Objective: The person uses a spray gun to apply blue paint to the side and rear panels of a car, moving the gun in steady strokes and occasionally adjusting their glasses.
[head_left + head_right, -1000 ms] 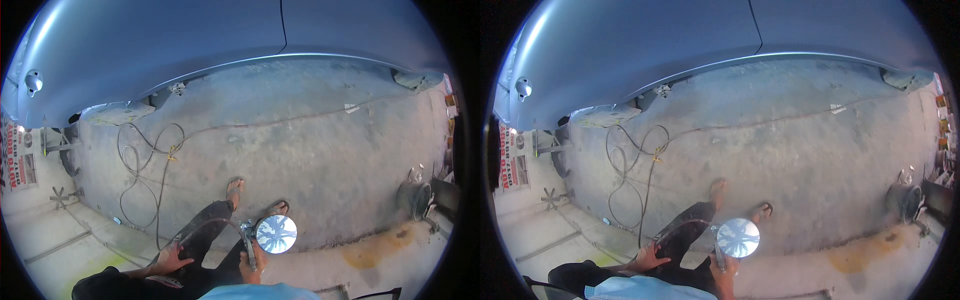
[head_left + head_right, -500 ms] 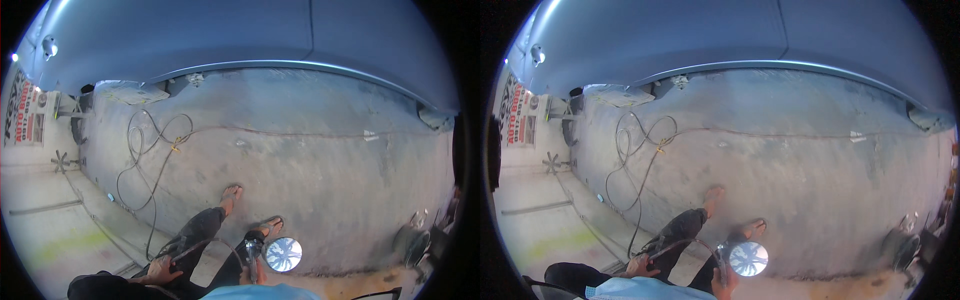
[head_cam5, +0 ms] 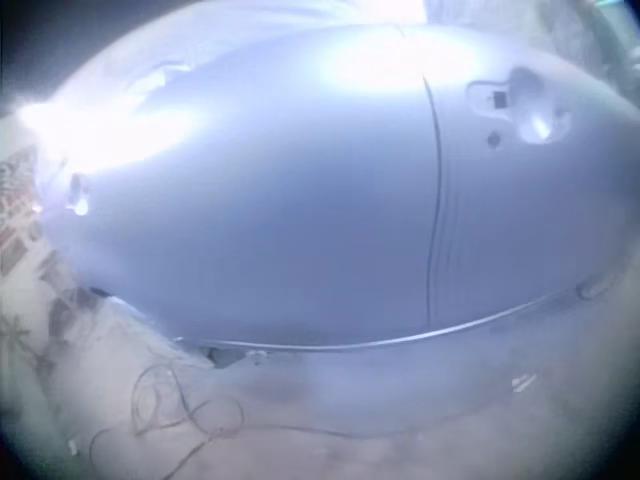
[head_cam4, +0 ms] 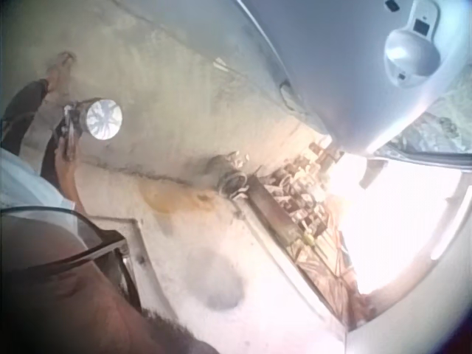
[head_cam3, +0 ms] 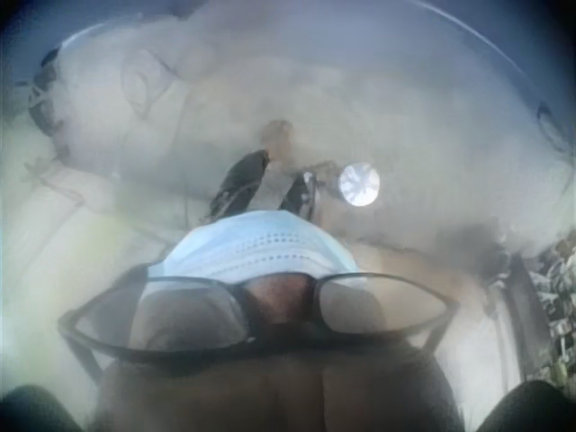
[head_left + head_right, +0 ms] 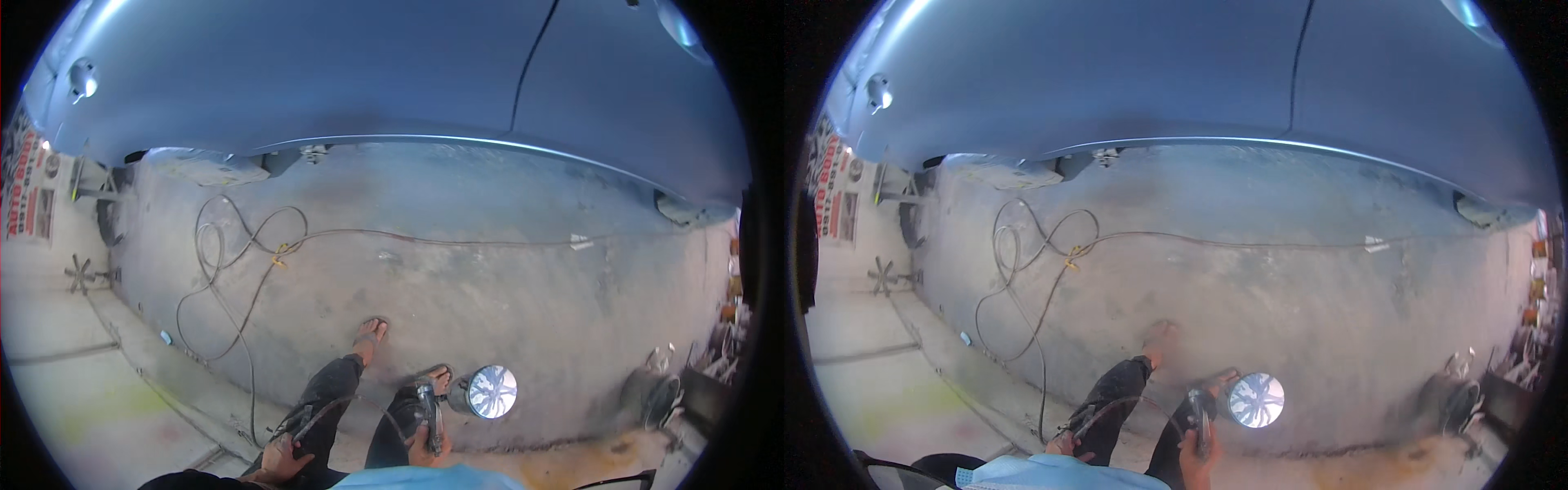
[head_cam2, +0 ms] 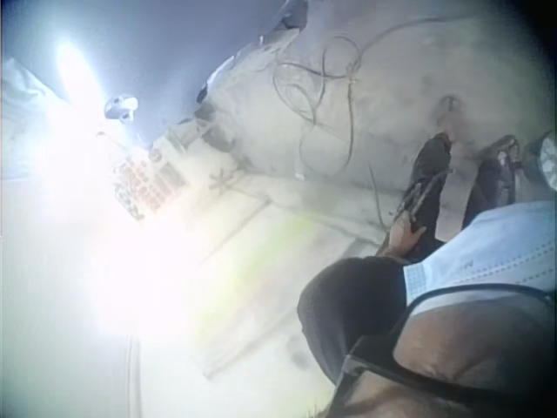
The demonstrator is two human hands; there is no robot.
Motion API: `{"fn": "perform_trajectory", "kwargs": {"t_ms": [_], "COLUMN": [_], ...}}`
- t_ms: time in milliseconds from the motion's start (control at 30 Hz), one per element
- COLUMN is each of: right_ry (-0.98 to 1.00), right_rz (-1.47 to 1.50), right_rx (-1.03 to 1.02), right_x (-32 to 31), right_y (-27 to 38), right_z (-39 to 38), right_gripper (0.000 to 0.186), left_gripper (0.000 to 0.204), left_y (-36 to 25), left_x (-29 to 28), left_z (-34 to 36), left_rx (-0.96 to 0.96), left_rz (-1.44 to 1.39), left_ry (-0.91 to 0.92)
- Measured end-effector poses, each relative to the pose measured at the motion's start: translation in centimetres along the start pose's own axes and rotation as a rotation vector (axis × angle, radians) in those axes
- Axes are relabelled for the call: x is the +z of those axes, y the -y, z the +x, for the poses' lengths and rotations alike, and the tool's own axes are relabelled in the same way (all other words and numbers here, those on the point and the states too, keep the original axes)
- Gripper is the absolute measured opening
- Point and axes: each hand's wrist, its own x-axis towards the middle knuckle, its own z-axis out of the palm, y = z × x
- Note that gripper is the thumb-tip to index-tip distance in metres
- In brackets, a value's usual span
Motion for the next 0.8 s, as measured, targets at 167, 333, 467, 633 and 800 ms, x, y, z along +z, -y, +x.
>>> {"fn": "perform_trajectory", "kwargs": {"t_ms": [167, 333, 467, 633, 800], "right_ry": [-0.028, -0.061, -0.171, -0.194, -0.159], "right_rz": [-0.038, 0.035, 0.05, 0.104, 0.112], "right_rx": [-0.104, -0.088, -0.112, -0.141, -0.108], "right_x": [1.1, 1.2, 1.4, -1.9, -7.7], "right_y": [2.3, 3.1, 4.3, 7.7, 12.3], "right_z": [0.4, -0.4, -0.8, -3.4, -9.3], "right_gripper": [0.03, 0.027, 0.033, 0.037, 0.034], "left_gripper": [0.052, 0.053, 0.054, 0.062, 0.065], "left_y": [-1.6, -0.8, 0.1, 1.4, -8.8], "left_x": [-1.5, -1.5, -1.3, -0.5, -5.7], "left_z": [1.0, 1.6, 1.8, 2.9, 2.6], "left_rx": [-0.079, 0.023, -0.034, -0.003, 0.481], "left_rz": [0.002, 0.059, -0.007, 0.017, -0.026], "left_ry": [0.058, -0.04, -0.064, -0.181, -0.378]}}
